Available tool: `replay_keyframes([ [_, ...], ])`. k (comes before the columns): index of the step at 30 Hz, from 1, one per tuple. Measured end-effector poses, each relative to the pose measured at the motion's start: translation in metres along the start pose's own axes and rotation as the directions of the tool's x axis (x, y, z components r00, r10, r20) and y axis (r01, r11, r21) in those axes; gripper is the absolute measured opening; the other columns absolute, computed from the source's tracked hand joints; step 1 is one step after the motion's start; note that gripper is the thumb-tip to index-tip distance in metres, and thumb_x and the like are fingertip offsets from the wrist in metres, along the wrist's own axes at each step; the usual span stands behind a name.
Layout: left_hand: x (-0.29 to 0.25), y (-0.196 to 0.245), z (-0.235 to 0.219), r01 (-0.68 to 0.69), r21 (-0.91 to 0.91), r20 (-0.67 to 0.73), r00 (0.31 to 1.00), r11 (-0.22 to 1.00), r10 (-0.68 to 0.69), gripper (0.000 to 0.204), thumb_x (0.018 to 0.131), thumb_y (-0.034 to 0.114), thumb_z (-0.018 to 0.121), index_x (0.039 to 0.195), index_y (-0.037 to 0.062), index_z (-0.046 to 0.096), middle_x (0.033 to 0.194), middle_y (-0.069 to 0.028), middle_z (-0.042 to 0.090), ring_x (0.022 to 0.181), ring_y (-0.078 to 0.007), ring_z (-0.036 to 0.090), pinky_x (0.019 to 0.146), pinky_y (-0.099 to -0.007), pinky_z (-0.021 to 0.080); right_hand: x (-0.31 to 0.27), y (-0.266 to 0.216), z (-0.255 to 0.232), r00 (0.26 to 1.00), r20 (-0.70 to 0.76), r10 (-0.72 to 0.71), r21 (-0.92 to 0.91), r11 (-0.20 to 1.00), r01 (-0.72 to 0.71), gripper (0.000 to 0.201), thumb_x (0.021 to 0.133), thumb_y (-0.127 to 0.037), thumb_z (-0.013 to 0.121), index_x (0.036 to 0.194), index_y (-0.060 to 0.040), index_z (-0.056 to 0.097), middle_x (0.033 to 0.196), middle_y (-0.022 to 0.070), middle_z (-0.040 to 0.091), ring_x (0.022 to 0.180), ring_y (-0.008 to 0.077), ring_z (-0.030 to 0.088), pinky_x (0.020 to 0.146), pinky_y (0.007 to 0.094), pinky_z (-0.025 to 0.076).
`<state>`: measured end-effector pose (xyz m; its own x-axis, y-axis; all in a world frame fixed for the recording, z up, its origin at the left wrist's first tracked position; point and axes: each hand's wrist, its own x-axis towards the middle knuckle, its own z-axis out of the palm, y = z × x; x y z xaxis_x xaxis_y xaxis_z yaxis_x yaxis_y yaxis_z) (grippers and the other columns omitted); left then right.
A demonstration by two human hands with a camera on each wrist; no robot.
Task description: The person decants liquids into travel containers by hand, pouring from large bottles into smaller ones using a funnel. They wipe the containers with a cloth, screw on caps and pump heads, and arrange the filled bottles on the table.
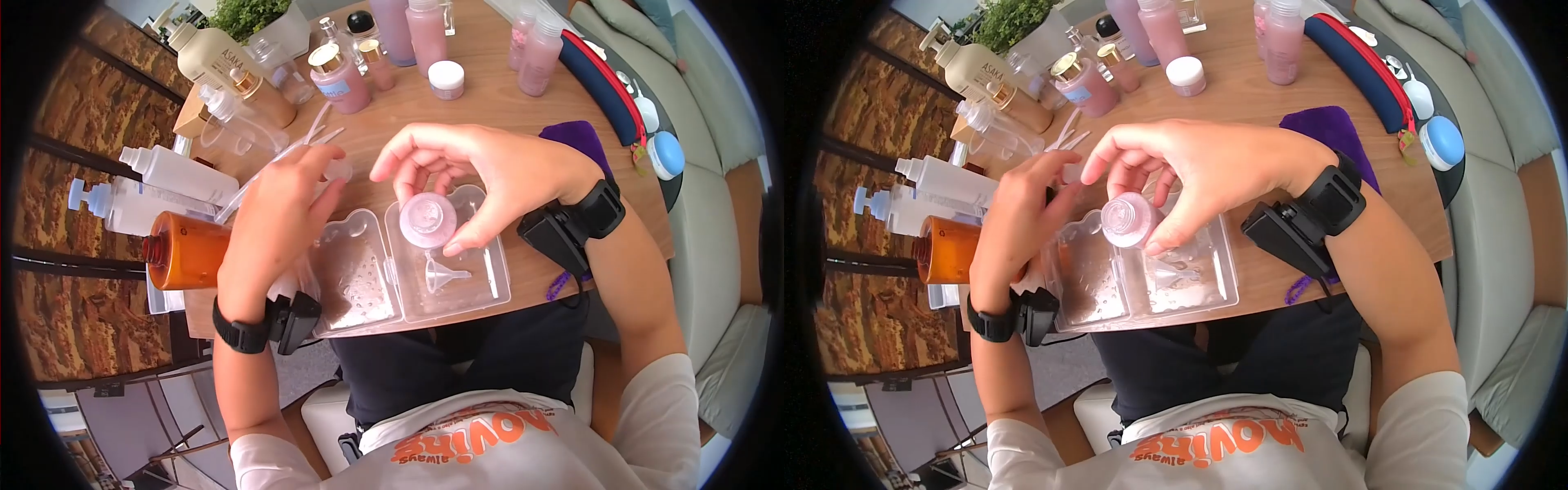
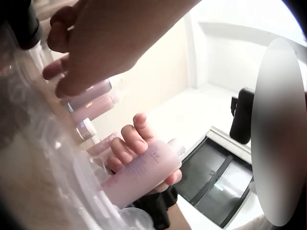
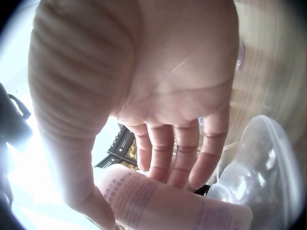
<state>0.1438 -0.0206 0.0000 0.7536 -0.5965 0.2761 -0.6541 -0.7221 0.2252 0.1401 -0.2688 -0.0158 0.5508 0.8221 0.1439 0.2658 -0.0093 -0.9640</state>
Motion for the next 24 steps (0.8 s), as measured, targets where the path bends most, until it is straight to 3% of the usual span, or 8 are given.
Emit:
replay_keyframes([
  [3, -0.002, 0.029, -0.019, 0.132, -0.205, -0.066, 0.987, 0.97, -0.148, 0.027, 0.077, 0.005, 0.069, 0.103, 0.0035, 0.064, 0.073, -0.0074, 0.058, 0.052, -0.0135, 0.052, 0.049, -0.0269, 0.04, -0.001, 0.0, 0.001, 1.0, -0.015, 0.019, 0.056, 0.998, -0.018, 0.072, 0.065, -0.005, 0.078, 0.128, -0.0043, 0.043, 0.103, 0.0048, 0.058, 0.097, 0.0133, 0.056, 0.083, 0.0281, 0.047],
  [6, -0.008, 0.047, -0.019, 0.036, -0.385, -0.228, 0.965, 0.922, -0.133, 0.028, 0.072, 0.001, 0.071, 0.099, 0.0013, 0.065, 0.068, -0.0015, 0.054, 0.046, -0.0028, 0.037, 0.044, -0.019, 0.028, -0.002, -0.001, 0.002, 0.998, -0.017, 0.052, 0.11, 0.993, -0.05, 0.071, 0.064, -0.003, 0.077, 0.125, -0.0053, 0.042, 0.105, 0.0046, 0.056, 0.099, 0.0133, 0.054, 0.085, 0.0282, 0.044],
  [7, -0.009, 0.053, -0.022, 0.019, -0.31, -0.231, 0.968, 0.951, -0.095, 0.026, 0.072, 0.001, 0.072, 0.097, 0.0007, 0.066, 0.067, 0.0002, 0.055, 0.044, -0.0011, 0.036, 0.042, -0.0184, 0.026, -0.003, 0.001, 0.002, 0.998, -0.014, 0.053, 0.108, 0.993, -0.051, 0.07, 0.065, -0.004, 0.077, 0.125, -0.0053, 0.042, 0.106, 0.0049, 0.056, 0.101, 0.0139, 0.053, 0.085, 0.0287, 0.044],
  [11, -0.012, 0.062, -0.021, 0.031, -0.576, -0.172, 0.972, 0.817, -0.158, 0.028, 0.071, 0.002, 0.073, 0.098, 0.0027, 0.067, 0.07, 0.0003, 0.058, 0.044, -0.0021, 0.037, 0.043, -0.0187, 0.027, -0.003, 0.003, 0.001, 1.0, -0.018, 0.012, 0.056, 0.998, -0.011, 0.068, 0.067, -0.007, 0.078, 0.124, 0.003, 0.042, 0.109, 0.0137, 0.058, 0.101, 0.0185, 0.056, 0.085, 0.031, 0.05],
  [14, -0.011, 0.069, -0.022, 0.0, -0.415, -0.123, 0.991, 0.91, -0.057, 0.028, 0.07, 0.003, 0.074, 0.097, 0.0041, 0.068, 0.07, 0.0005, 0.057, 0.045, -0.0029, 0.038, 0.042, -0.0188, 0.027, -0.003, 0.002, 0.001, 1.0, -0.008, -0.022, 0.003, 1.0, 0.022, 0.068, 0.068, -0.008, 0.078, 0.124, 0.0033, 0.042, 0.108, 0.0138, 0.058, 0.102, 0.0194, 0.056, 0.086, 0.0309, 0.05],
  [20, -0.009, 0.075, -0.025, 0.002, -0.348, -0.099, 0.994, 0.938, -0.038, 0.026, 0.07, 0.005, 0.077, 0.094, 0.0044, 0.067, 0.07, 0.0002, 0.057, 0.047, -0.0046, 0.041, 0.042, -0.0203, 0.031, -0.001, 0.003, 0.001, 0.999, -0.002, -0.035, 0.01, 0.999, 0.035, 0.061, 0.068, -0.011, 0.079, 0.119, 0.004, 0.048, 0.104, 0.0136, 0.06, 0.098, 0.0188, 0.058, 0.083, 0.03, 0.05],
  [23, -0.007, 0.079, -0.027, -0.035, -0.269, -0.098, 0.995, 0.963, 0.009, 0.026, 0.07, 0.005, 0.077, 0.093, 0.0041, 0.067, 0.071, -0.0003, 0.057, 0.047, -0.0054, 0.041, 0.042, -0.0209, 0.031, -0.003, 0.002, 0.001, 0.998, -0.008, 0.067, -0.007, 0.998, -0.067, 0.052, 0.066, -0.011, 0.08, 0.111, -0.0038, 0.055, 0.104, 0.0048, 0.061, 0.093, 0.015, 0.057, 0.083, 0.0309, 0.047],
  [24, -0.007, 0.081, -0.027, -0.055, -0.236, -0.101, 0.994, 0.97, 0.032, 0.025, 0.07, 0.005, 0.077, 0.093, 0.0039, 0.067, 0.071, -0.0005, 0.057, 0.047, -0.0056, 0.042, 0.042, -0.021, 0.032, -0.002, 0.002, 0.001, 0.999, 0.003, 0.046, -0.026, 0.999, -0.046, 0.052, 0.067, -0.012, 0.08, 0.111, -0.0013, 0.055, 0.102, 0.0072, 0.061, 0.091, 0.0156, 0.059, 0.081, 0.03, 0.049],
])
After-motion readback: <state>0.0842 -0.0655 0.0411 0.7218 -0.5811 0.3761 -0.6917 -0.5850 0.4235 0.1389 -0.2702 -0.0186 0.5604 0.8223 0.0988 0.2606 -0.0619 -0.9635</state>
